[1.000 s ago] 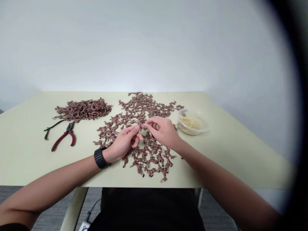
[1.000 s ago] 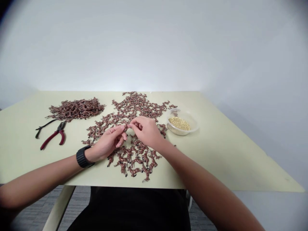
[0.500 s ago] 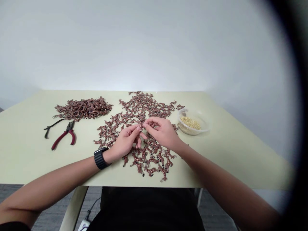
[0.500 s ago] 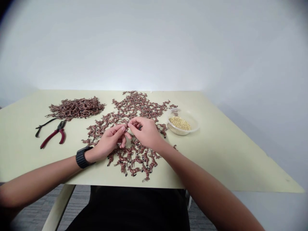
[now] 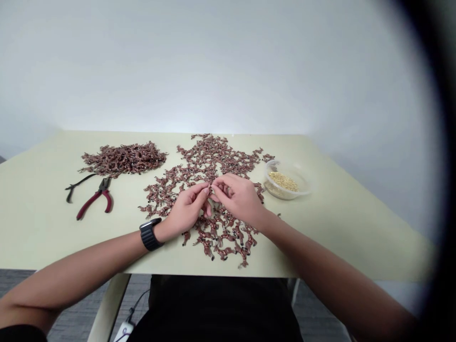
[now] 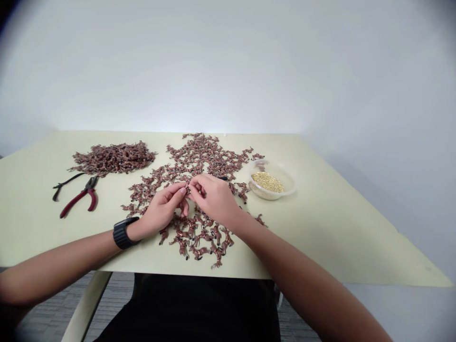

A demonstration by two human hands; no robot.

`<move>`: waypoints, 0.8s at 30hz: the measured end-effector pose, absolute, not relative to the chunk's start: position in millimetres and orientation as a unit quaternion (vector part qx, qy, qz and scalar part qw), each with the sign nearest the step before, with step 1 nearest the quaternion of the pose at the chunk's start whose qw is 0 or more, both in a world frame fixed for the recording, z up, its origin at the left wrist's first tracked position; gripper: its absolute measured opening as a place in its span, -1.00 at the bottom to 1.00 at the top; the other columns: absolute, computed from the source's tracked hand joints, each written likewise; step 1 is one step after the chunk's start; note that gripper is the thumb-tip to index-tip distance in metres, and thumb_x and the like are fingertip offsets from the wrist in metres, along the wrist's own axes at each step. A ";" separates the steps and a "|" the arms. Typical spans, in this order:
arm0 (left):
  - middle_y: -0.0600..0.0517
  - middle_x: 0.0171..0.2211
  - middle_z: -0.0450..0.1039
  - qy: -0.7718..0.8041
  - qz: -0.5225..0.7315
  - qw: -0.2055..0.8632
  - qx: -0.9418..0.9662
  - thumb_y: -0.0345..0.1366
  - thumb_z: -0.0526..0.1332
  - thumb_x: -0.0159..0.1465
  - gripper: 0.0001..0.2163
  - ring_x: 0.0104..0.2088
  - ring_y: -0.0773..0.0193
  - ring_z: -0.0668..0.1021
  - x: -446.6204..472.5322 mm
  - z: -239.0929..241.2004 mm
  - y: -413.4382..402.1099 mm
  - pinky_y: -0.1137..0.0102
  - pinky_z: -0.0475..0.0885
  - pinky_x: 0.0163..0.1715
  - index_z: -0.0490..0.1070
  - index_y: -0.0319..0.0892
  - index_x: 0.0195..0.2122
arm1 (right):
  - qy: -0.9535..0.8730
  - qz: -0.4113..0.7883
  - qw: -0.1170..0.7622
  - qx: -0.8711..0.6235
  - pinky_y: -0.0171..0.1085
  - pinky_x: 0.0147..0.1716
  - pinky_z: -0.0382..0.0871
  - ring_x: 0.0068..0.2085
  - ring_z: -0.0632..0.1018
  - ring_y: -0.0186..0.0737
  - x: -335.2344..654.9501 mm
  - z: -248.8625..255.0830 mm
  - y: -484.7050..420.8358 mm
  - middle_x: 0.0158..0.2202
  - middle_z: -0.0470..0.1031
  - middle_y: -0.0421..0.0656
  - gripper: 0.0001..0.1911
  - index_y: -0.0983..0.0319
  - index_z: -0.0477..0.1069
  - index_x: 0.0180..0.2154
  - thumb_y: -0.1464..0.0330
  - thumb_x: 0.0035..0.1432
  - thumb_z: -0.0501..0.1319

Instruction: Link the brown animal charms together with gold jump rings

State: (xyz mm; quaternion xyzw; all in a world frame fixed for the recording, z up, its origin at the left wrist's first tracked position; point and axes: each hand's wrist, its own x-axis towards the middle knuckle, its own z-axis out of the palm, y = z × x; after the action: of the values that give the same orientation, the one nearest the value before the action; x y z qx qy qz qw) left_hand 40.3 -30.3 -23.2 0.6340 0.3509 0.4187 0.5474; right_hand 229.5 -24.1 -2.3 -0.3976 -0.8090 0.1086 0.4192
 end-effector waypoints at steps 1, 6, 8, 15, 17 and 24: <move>0.05 -0.48 0.50 0.357 0.419 0.538 0.638 -0.06 0.12 0.45 -0.66 -0.53 0.32 0.52 40.1 -23.1 -30.9 0.44 0.45 -0.48 0.43 -0.21 0.04 | -0.813 0.100 0.415 -0.396 -0.30 -0.33 0.32 -0.37 0.45 -0.30 229.7 -3.0 -24.0 -0.34 0.50 -0.17 -0.90 0.22 0.47 -0.25 0.43 0.33 0.18; 0.06 -0.53 0.47 0.395 0.397 0.463 0.687 -0.08 0.06 0.47 -0.65 -0.52 0.30 0.49 38.7 -18.9 -34.1 0.42 0.40 -0.45 0.44 -0.20 0.05 | -0.836 0.060 0.387 -0.384 -0.28 -0.30 0.32 -0.34 0.45 -0.26 230.9 -3.3 -24.4 -0.29 0.49 -0.11 -0.86 0.24 0.45 -0.22 0.43 0.36 0.12; 0.07 -0.53 0.47 0.413 0.385 0.419 0.711 -0.09 0.04 0.48 -0.67 -0.53 0.31 0.46 37.9 -16.5 -35.0 0.44 0.35 -0.47 0.45 -0.19 0.01 | -0.844 0.050 0.375 -0.380 -0.27 -0.29 0.33 -0.33 0.45 -0.24 231.3 -2.8 -24.5 -0.30 0.48 -0.10 -0.85 0.24 0.44 -0.22 0.43 0.38 0.09; 0.09 -0.48 0.47 0.430 0.343 0.238 0.800 -0.21 0.04 0.48 -0.78 -0.54 0.36 0.42 33.7 -11.7 -34.8 0.47 0.24 -0.46 0.41 -0.16 -0.20 | -0.828 0.076 0.379 -0.406 -0.27 -0.34 0.32 -0.38 0.44 -0.27 228.2 -0.8 -28.7 -0.29 0.50 -0.10 -0.87 0.24 0.43 -0.24 0.43 0.35 0.11; 0.07 -0.47 0.45 0.424 0.339 0.207 0.814 -0.21 0.04 0.48 -0.80 -0.53 0.34 0.41 32.5 -11.9 -33.9 0.45 0.21 -0.46 0.39 -0.15 -0.19 | -0.816 0.092 0.385 -0.422 -0.26 -0.33 0.32 -0.38 0.45 -0.25 225.9 1.1 -30.9 -0.31 0.51 -0.10 -0.86 0.23 0.44 -0.26 0.41 0.34 0.12; 0.06 -0.49 0.41 0.420 0.310 0.187 0.832 -0.22 0.00 0.49 -0.77 -0.54 0.31 0.40 30.4 -9.0 -33.8 0.43 0.20 -0.45 0.41 -0.14 -0.07 | -0.716 0.298 0.415 -0.476 -0.28 -0.41 0.38 -0.42 0.50 -0.25 222.2 0.0 -29.5 -0.41 0.55 -0.17 -0.84 0.20 0.48 -0.31 0.30 0.29 0.19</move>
State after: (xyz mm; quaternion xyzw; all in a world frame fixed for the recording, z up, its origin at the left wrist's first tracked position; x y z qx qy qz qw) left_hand 30.4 -33.8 -9.0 0.8325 0.4198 0.3097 0.1866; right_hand 222.2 -29.5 0.0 -0.4757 -0.7162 0.2975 0.4151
